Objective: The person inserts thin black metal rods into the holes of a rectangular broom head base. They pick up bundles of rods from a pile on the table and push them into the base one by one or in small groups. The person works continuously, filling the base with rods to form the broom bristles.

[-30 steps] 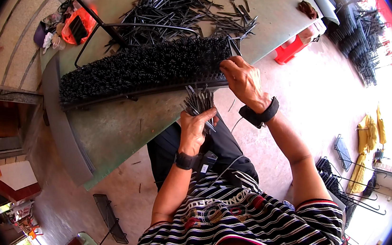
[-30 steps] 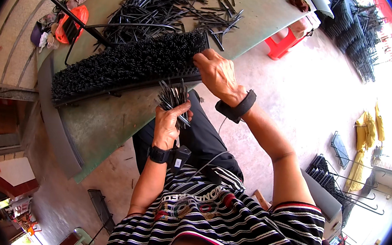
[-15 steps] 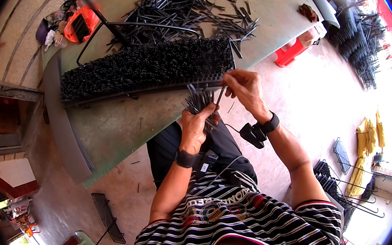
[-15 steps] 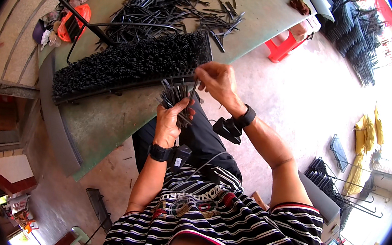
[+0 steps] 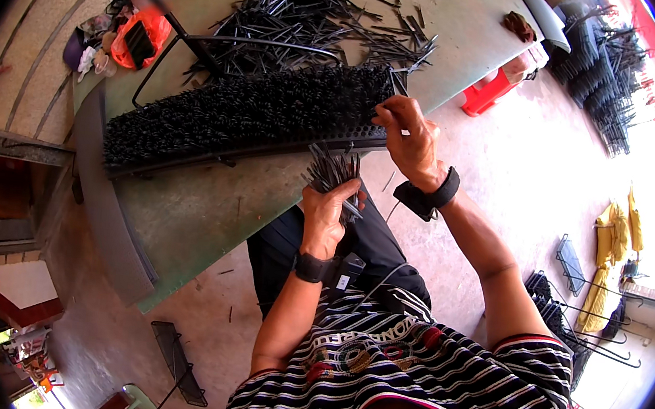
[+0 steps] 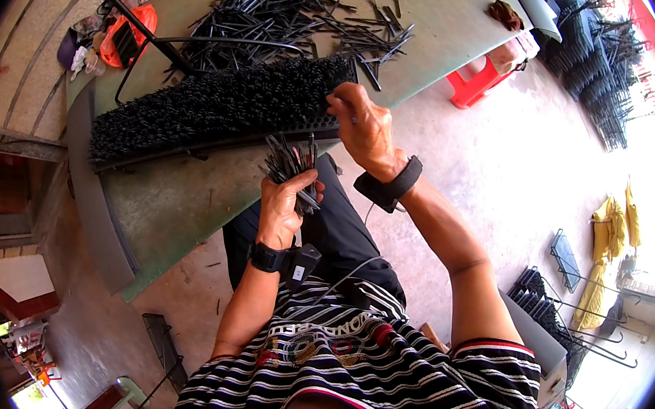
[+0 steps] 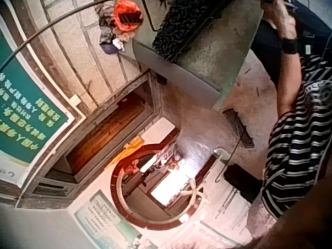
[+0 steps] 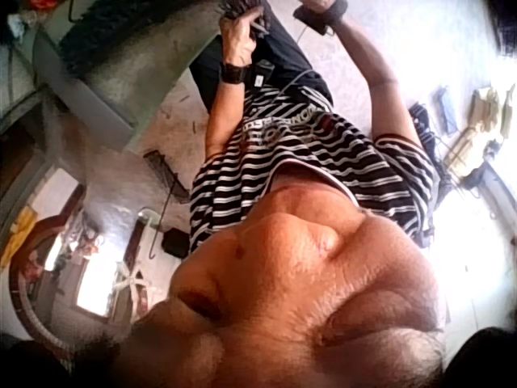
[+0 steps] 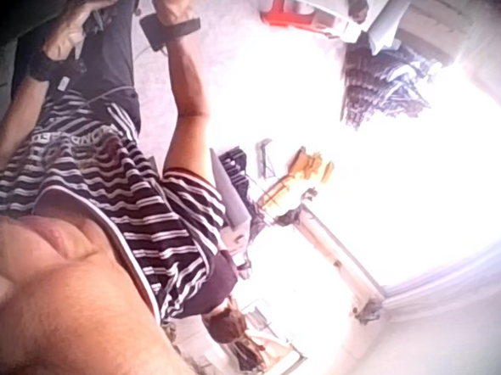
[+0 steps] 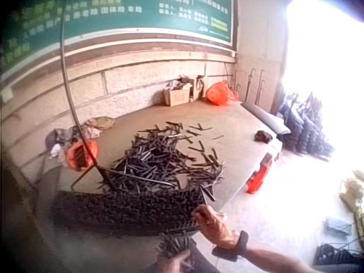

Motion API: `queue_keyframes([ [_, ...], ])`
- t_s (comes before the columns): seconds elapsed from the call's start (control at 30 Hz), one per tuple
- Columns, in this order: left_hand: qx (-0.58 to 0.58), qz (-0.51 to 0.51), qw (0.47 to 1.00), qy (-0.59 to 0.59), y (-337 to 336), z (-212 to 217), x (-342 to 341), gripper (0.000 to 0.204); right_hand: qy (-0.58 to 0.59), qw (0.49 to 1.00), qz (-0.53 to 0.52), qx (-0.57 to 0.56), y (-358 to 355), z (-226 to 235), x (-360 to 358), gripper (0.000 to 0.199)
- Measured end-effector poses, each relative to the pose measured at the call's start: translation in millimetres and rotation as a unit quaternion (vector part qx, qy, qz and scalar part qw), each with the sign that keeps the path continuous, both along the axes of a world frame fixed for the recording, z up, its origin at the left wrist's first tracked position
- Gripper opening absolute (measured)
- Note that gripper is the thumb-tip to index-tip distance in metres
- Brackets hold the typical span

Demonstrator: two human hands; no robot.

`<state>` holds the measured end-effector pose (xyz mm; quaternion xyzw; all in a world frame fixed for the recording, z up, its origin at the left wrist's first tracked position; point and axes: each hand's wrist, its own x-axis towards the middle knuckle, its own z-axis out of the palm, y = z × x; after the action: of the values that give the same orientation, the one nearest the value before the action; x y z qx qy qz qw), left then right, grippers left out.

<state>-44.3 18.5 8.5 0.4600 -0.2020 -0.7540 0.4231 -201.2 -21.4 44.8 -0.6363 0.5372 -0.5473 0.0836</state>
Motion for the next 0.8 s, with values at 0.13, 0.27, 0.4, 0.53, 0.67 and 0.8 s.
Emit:
queue_keyframes([
  [0.13,0.013,0.023,1.000,0.009,0,6,1,0.015,0.153,0.988,0.031,0.001,-7,-3,-2,0.012],
  [0.27,0.010,0.021,1.000,0.014,-3,2,5,0.016,0.272,0.961,0.045,0.032,-10,-5,-5,0.019],
  [0.4,0.013,0.042,0.998,0.051,-4,7,9,0.015,0.289,0.946,0.140,-0.033,14,9,-6,0.030],
  [0.53,-0.023,0.011,0.998,0.060,-6,4,10,0.017,0.167,0.967,0.180,0.074,38,-1,-2,0.032],
  [0.67,-0.036,-0.048,0.997,0.057,-2,12,6,0.021,-0.161,0.853,0.169,0.468,37,8,-5,0.025],
  [0.8,-0.012,-0.063,0.995,0.073,0,10,3,0.017,-0.201,0.867,0.168,0.424,40,-7,-3,0.024],
])
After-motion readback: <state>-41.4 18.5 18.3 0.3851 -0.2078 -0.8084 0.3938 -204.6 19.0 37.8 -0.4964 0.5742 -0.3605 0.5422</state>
